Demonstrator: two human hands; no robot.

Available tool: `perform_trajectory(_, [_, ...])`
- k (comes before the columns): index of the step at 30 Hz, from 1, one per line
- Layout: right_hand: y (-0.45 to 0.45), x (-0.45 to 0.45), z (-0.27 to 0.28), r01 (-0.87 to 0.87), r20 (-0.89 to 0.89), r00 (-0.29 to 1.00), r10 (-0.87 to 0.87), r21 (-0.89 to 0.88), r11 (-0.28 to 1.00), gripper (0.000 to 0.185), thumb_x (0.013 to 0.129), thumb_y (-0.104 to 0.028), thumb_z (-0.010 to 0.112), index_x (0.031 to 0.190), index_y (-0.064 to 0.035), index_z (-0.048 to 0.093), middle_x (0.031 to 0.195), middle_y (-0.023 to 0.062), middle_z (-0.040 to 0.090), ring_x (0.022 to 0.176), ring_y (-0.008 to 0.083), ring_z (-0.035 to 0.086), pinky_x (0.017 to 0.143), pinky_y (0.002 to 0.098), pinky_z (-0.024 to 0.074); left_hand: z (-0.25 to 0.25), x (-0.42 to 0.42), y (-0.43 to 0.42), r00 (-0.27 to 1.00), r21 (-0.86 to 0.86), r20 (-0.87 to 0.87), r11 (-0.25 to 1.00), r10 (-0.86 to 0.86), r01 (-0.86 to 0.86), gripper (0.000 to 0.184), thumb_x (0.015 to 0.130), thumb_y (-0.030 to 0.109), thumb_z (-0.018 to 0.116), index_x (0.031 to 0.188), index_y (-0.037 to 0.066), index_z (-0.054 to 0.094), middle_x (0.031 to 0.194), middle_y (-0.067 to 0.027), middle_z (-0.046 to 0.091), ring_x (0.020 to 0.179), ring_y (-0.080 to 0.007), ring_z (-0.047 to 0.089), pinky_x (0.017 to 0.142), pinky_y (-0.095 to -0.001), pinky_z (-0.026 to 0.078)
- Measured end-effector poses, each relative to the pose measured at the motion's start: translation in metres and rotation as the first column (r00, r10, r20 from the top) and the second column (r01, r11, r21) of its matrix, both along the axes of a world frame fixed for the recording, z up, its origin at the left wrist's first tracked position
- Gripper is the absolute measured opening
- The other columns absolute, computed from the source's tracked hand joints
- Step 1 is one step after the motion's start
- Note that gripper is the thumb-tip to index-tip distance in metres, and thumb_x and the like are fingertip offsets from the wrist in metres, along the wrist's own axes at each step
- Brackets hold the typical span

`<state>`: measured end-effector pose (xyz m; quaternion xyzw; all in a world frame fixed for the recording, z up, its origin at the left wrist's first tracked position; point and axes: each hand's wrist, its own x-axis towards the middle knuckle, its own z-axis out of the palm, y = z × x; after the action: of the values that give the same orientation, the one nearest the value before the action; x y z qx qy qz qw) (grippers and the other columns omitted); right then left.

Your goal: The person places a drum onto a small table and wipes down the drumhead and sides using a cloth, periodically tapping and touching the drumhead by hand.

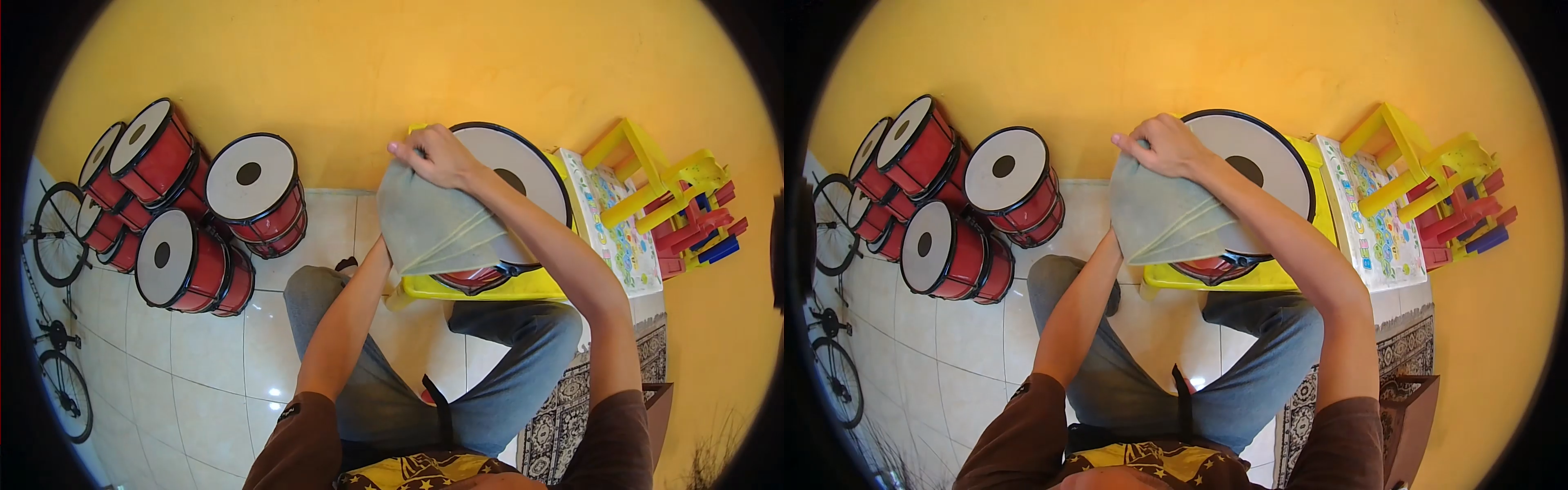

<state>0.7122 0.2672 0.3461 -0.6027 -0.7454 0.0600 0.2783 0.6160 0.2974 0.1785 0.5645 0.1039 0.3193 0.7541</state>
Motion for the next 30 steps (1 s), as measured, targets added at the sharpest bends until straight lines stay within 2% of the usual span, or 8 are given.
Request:
perform_trajectory(4, [-0.017,-0.011,0.000,-0.114,0.006,0.993,0.114,-0.020,0.993,0.049,0.094,-0.037,0.054,0.067,0.0035,0.062,0.060,0.0208,0.057,0.058,0.0369,0.056,0.058,0.0441,0.0433,0.013,0.000,-0.001,0.989,0.272,0.070,0.951,0.130,-0.144,0.046,0.098,0.022,0.049,0.137,-0.001,0.045,0.133,-0.0151,0.055,0.120,-0.0218,0.054,0.102,-0.0338,0.043])
perform_trajectory(7, [-0.030,-0.016,0.003,-0.184,0.074,0.980,0.183,0.004,0.983,0.041,0.091,-0.033,0.058,0.072,0.0026,0.064,0.065,0.0185,0.059,0.068,0.0338,0.059,0.065,0.0429,0.0440,0.019,-0.002,-0.004,0.974,0.409,0.121,0.884,0.191,-0.225,0.046,0.098,0.022,0.049,0.138,-0.001,0.045,0.133,-0.0153,0.055,0.121,-0.0220,0.054,0.103,-0.0340,0.043])
perform_trajectory(10, [-0.049,-0.023,0.008,-0.150,0.108,0.984,0.143,0.057,0.987,0.030,0.088,-0.026,0.061,0.080,0.0020,0.064,0.075,0.0161,0.062,0.084,0.0317,0.060,0.077,0.0415,0.0446,0.025,-0.003,-0.005,0.962,0.476,0.159,0.836,0.223,-0.272,0.046,0.098,0.022,0.049,0.138,-0.001,0.045,0.133,-0.0155,0.055,0.121,-0.0223,0.054,0.103,-0.0343,0.043])
perform_trajectory(15, [-0.072,-0.021,0.010,-0.193,0.124,0.976,0.181,0.090,0.977,0.020,0.085,-0.020,0.065,0.086,0.0001,0.063,0.089,0.0134,0.060,0.094,0.0317,0.058,0.091,0.0420,0.0439,0.033,-0.001,-0.006,0.949,0.509,0.198,0.802,0.244,-0.312,0.047,0.097,0.022,0.049,0.138,0.000,0.044,0.133,-0.0158,0.055,0.122,-0.0227,0.053,0.103,-0.0346,0.042])
perform_trajectory(19, [-0.094,-0.023,0.012,-0.205,0.151,0.969,0.194,0.062,0.977,0.017,0.083,-0.016,0.070,0.085,-0.0010,0.062,0.092,0.0111,0.059,0.099,0.0304,0.058,0.094,0.0421,0.0463,0.029,0.013,0.005,0.984,0.301,0.125,0.940,0.129,-0.161,0.046,0.099,0.022,0.046,0.138,0.000,0.045,0.130,-0.0160,0.057,0.122,-0.0230,0.053,0.105,-0.0350,0.041])
perform_trajectory(21, [-0.104,-0.026,0.009,-0.218,0.167,0.966,0.199,0.107,0.970,0.022,0.083,-0.021,0.070,0.083,-0.0005,0.063,0.094,0.0114,0.059,0.099,0.0285,0.057,0.088,0.0396,0.0488,0.019,0.022,0.015,0.994,0.148,0.096,0.987,0.055,-0.069,0.045,0.100,0.024,0.042,0.138,0.000,0.047,0.128,-0.0160,0.059,0.123,-0.0228,0.053,0.106,-0.0349,0.040])
perform_trajectory(26, [-0.126,-0.038,0.016,-0.203,0.334,0.929,0.160,0.098,0.974,0.026,0.084,-0.025,0.072,0.083,-0.0004,0.063,0.099,0.0119,0.058,0.104,0.0272,0.057,0.087,0.0367,0.0512,0.005,0.036,0.021,0.992,-0.107,0.128,0.994,0.012,0.002,0.054,0.104,0.037,0.034,0.141,-0.001,0.045,0.133,-0.0149,0.057,0.125,-0.0218,0.051,0.108,-0.0332,0.036])
perform_trajectory(30, [-0.153,-0.050,0.013,-0.096,0.423,0.906,0.024,0.148,0.984,0.025,0.084,-0.025,0.072,0.082,-0.0018,0.063,0.104,0.0126,0.058,0.108,0.0285,0.056,0.088,0.0362,0.0512,0.059,0.005,0.003,0.990,-0.237,0.137,0.969,-0.040,0.072,0.061,0.103,0.044,0.037,0.142,-0.001,0.044,0.140,-0.0131,0.051,0.129,-0.0221,0.047,0.110,-0.0320,0.034])
